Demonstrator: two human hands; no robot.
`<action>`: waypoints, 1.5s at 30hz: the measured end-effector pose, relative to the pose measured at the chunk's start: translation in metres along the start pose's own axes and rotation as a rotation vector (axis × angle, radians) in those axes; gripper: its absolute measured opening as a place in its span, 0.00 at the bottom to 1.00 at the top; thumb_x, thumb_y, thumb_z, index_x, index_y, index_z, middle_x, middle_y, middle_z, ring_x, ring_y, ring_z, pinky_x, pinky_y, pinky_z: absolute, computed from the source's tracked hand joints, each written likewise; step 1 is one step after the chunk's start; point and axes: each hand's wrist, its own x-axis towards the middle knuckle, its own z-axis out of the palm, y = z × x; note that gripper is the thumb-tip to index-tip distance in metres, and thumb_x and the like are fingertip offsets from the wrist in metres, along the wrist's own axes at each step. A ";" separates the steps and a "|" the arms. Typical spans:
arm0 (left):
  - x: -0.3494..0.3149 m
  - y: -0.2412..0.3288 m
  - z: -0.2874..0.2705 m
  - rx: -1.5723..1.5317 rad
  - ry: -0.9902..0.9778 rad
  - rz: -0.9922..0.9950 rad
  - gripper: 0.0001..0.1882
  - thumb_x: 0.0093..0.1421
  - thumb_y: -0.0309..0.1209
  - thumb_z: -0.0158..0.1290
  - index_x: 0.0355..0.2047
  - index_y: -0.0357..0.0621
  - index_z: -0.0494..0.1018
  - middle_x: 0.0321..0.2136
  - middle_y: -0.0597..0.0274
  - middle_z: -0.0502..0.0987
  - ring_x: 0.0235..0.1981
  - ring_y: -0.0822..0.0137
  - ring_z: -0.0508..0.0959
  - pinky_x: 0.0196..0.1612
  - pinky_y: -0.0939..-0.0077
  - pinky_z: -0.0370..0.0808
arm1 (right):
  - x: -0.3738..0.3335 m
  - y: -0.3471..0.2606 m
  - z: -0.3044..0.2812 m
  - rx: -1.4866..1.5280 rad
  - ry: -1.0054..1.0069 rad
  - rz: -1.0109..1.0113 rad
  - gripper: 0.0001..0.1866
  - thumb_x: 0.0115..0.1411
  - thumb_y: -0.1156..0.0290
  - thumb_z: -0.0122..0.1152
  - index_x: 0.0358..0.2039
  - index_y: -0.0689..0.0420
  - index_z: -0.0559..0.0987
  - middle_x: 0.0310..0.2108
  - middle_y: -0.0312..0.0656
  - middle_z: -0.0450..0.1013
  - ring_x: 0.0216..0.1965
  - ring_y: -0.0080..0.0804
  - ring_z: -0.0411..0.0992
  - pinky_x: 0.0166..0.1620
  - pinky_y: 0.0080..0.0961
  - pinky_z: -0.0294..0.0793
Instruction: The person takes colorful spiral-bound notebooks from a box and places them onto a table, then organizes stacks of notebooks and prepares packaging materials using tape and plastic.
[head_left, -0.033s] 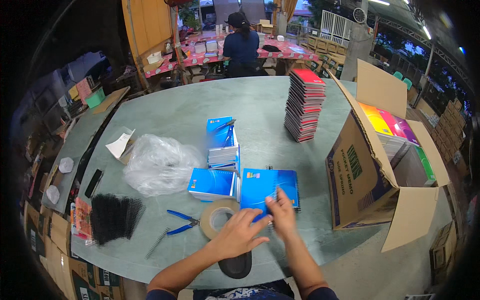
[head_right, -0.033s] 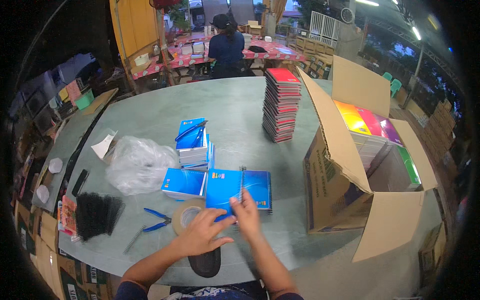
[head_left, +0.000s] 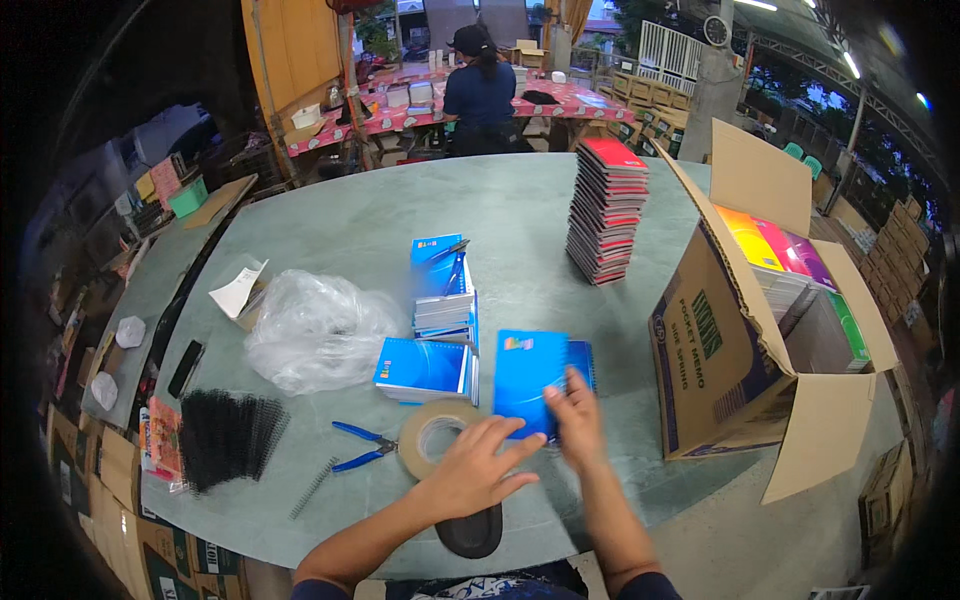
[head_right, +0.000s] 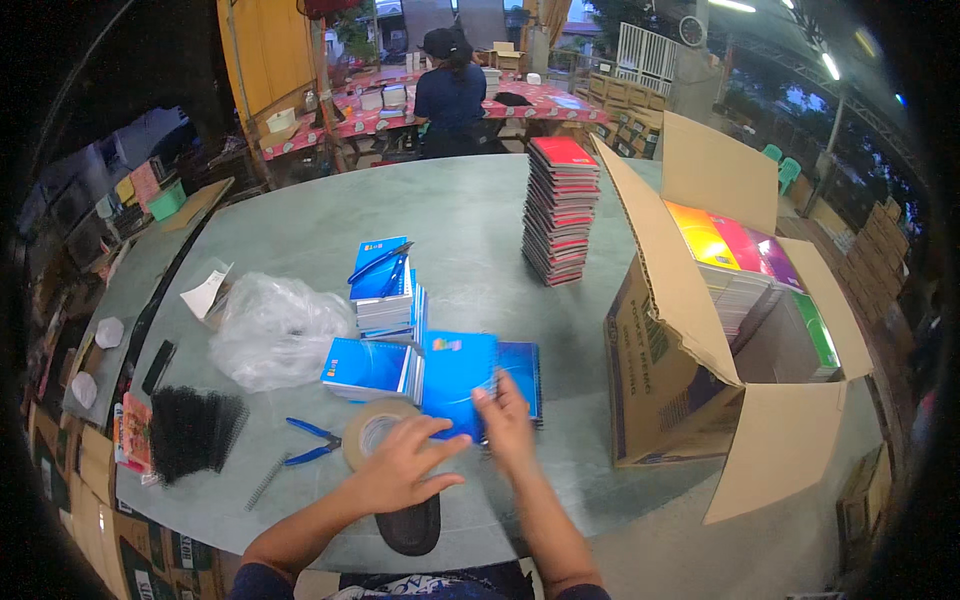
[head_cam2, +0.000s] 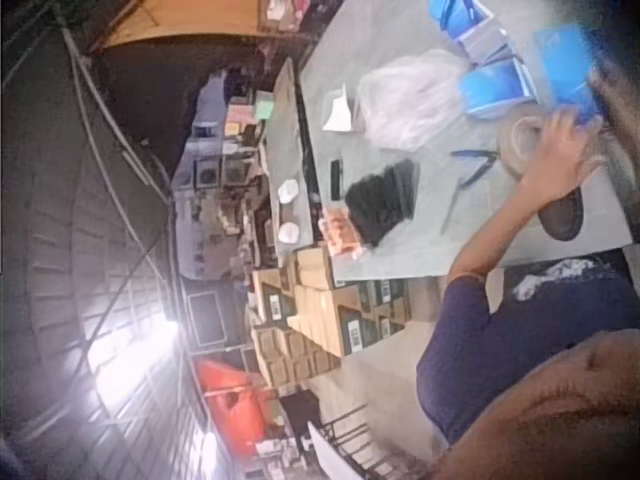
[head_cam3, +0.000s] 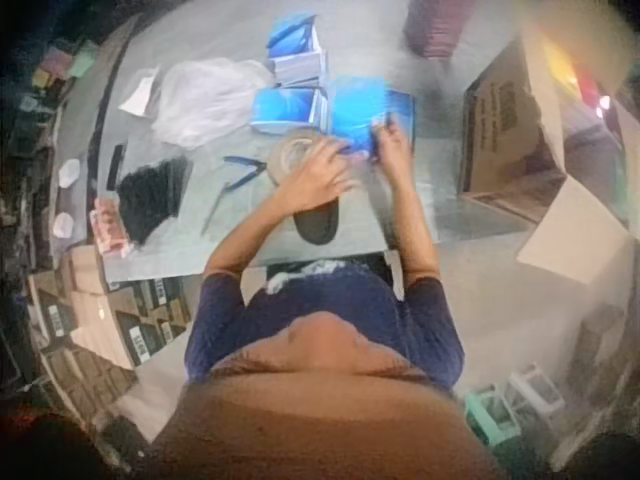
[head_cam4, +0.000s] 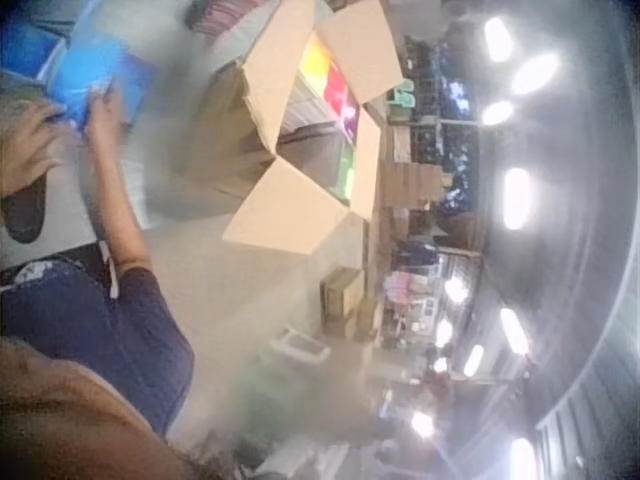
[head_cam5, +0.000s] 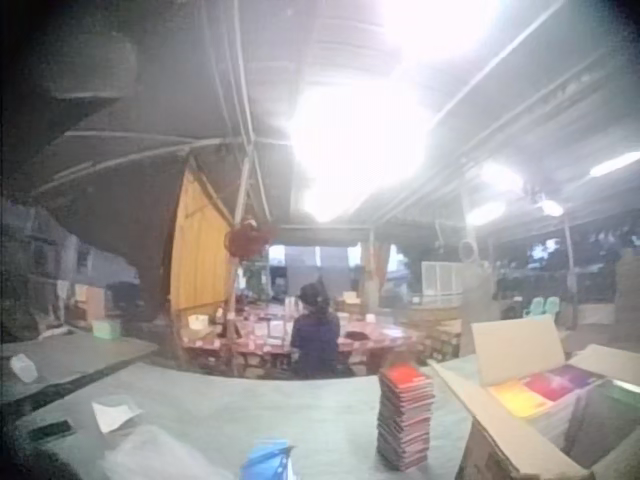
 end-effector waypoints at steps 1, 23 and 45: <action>-0.004 -0.002 -0.003 0.037 0.007 -0.042 0.20 0.52 0.33 0.56 0.46 0.46 0.70 0.42 0.52 0.70 0.46 0.51 0.69 0.46 0.60 0.68 | 0.003 -0.015 -0.011 -0.056 0.032 -0.037 0.21 0.61 0.68 0.53 0.53 0.61 0.65 0.43 0.39 0.70 0.43 0.22 0.67 0.46 0.20 0.67; -0.023 -0.022 0.015 -0.270 -0.046 -0.285 0.18 0.54 0.29 0.55 0.45 0.40 0.70 0.44 0.49 0.70 0.45 0.50 0.71 0.47 0.63 0.68 | 0.040 0.034 -0.100 -0.912 0.303 -0.084 0.24 0.58 0.79 0.44 0.57 0.64 0.63 0.55 0.53 0.63 0.57 0.42 0.62 0.59 0.29 0.58; -0.031 0.068 -0.101 -1.514 -0.251 0.373 0.20 0.62 0.38 0.47 0.44 0.29 0.68 0.44 0.44 0.71 0.41 0.49 0.73 0.44 0.63 0.70 | 0.078 0.086 0.148 -1.281 -0.500 -0.720 0.18 0.51 0.68 0.63 0.43 0.53 0.76 0.45 0.46 0.72 0.46 0.44 0.70 0.45 0.34 0.71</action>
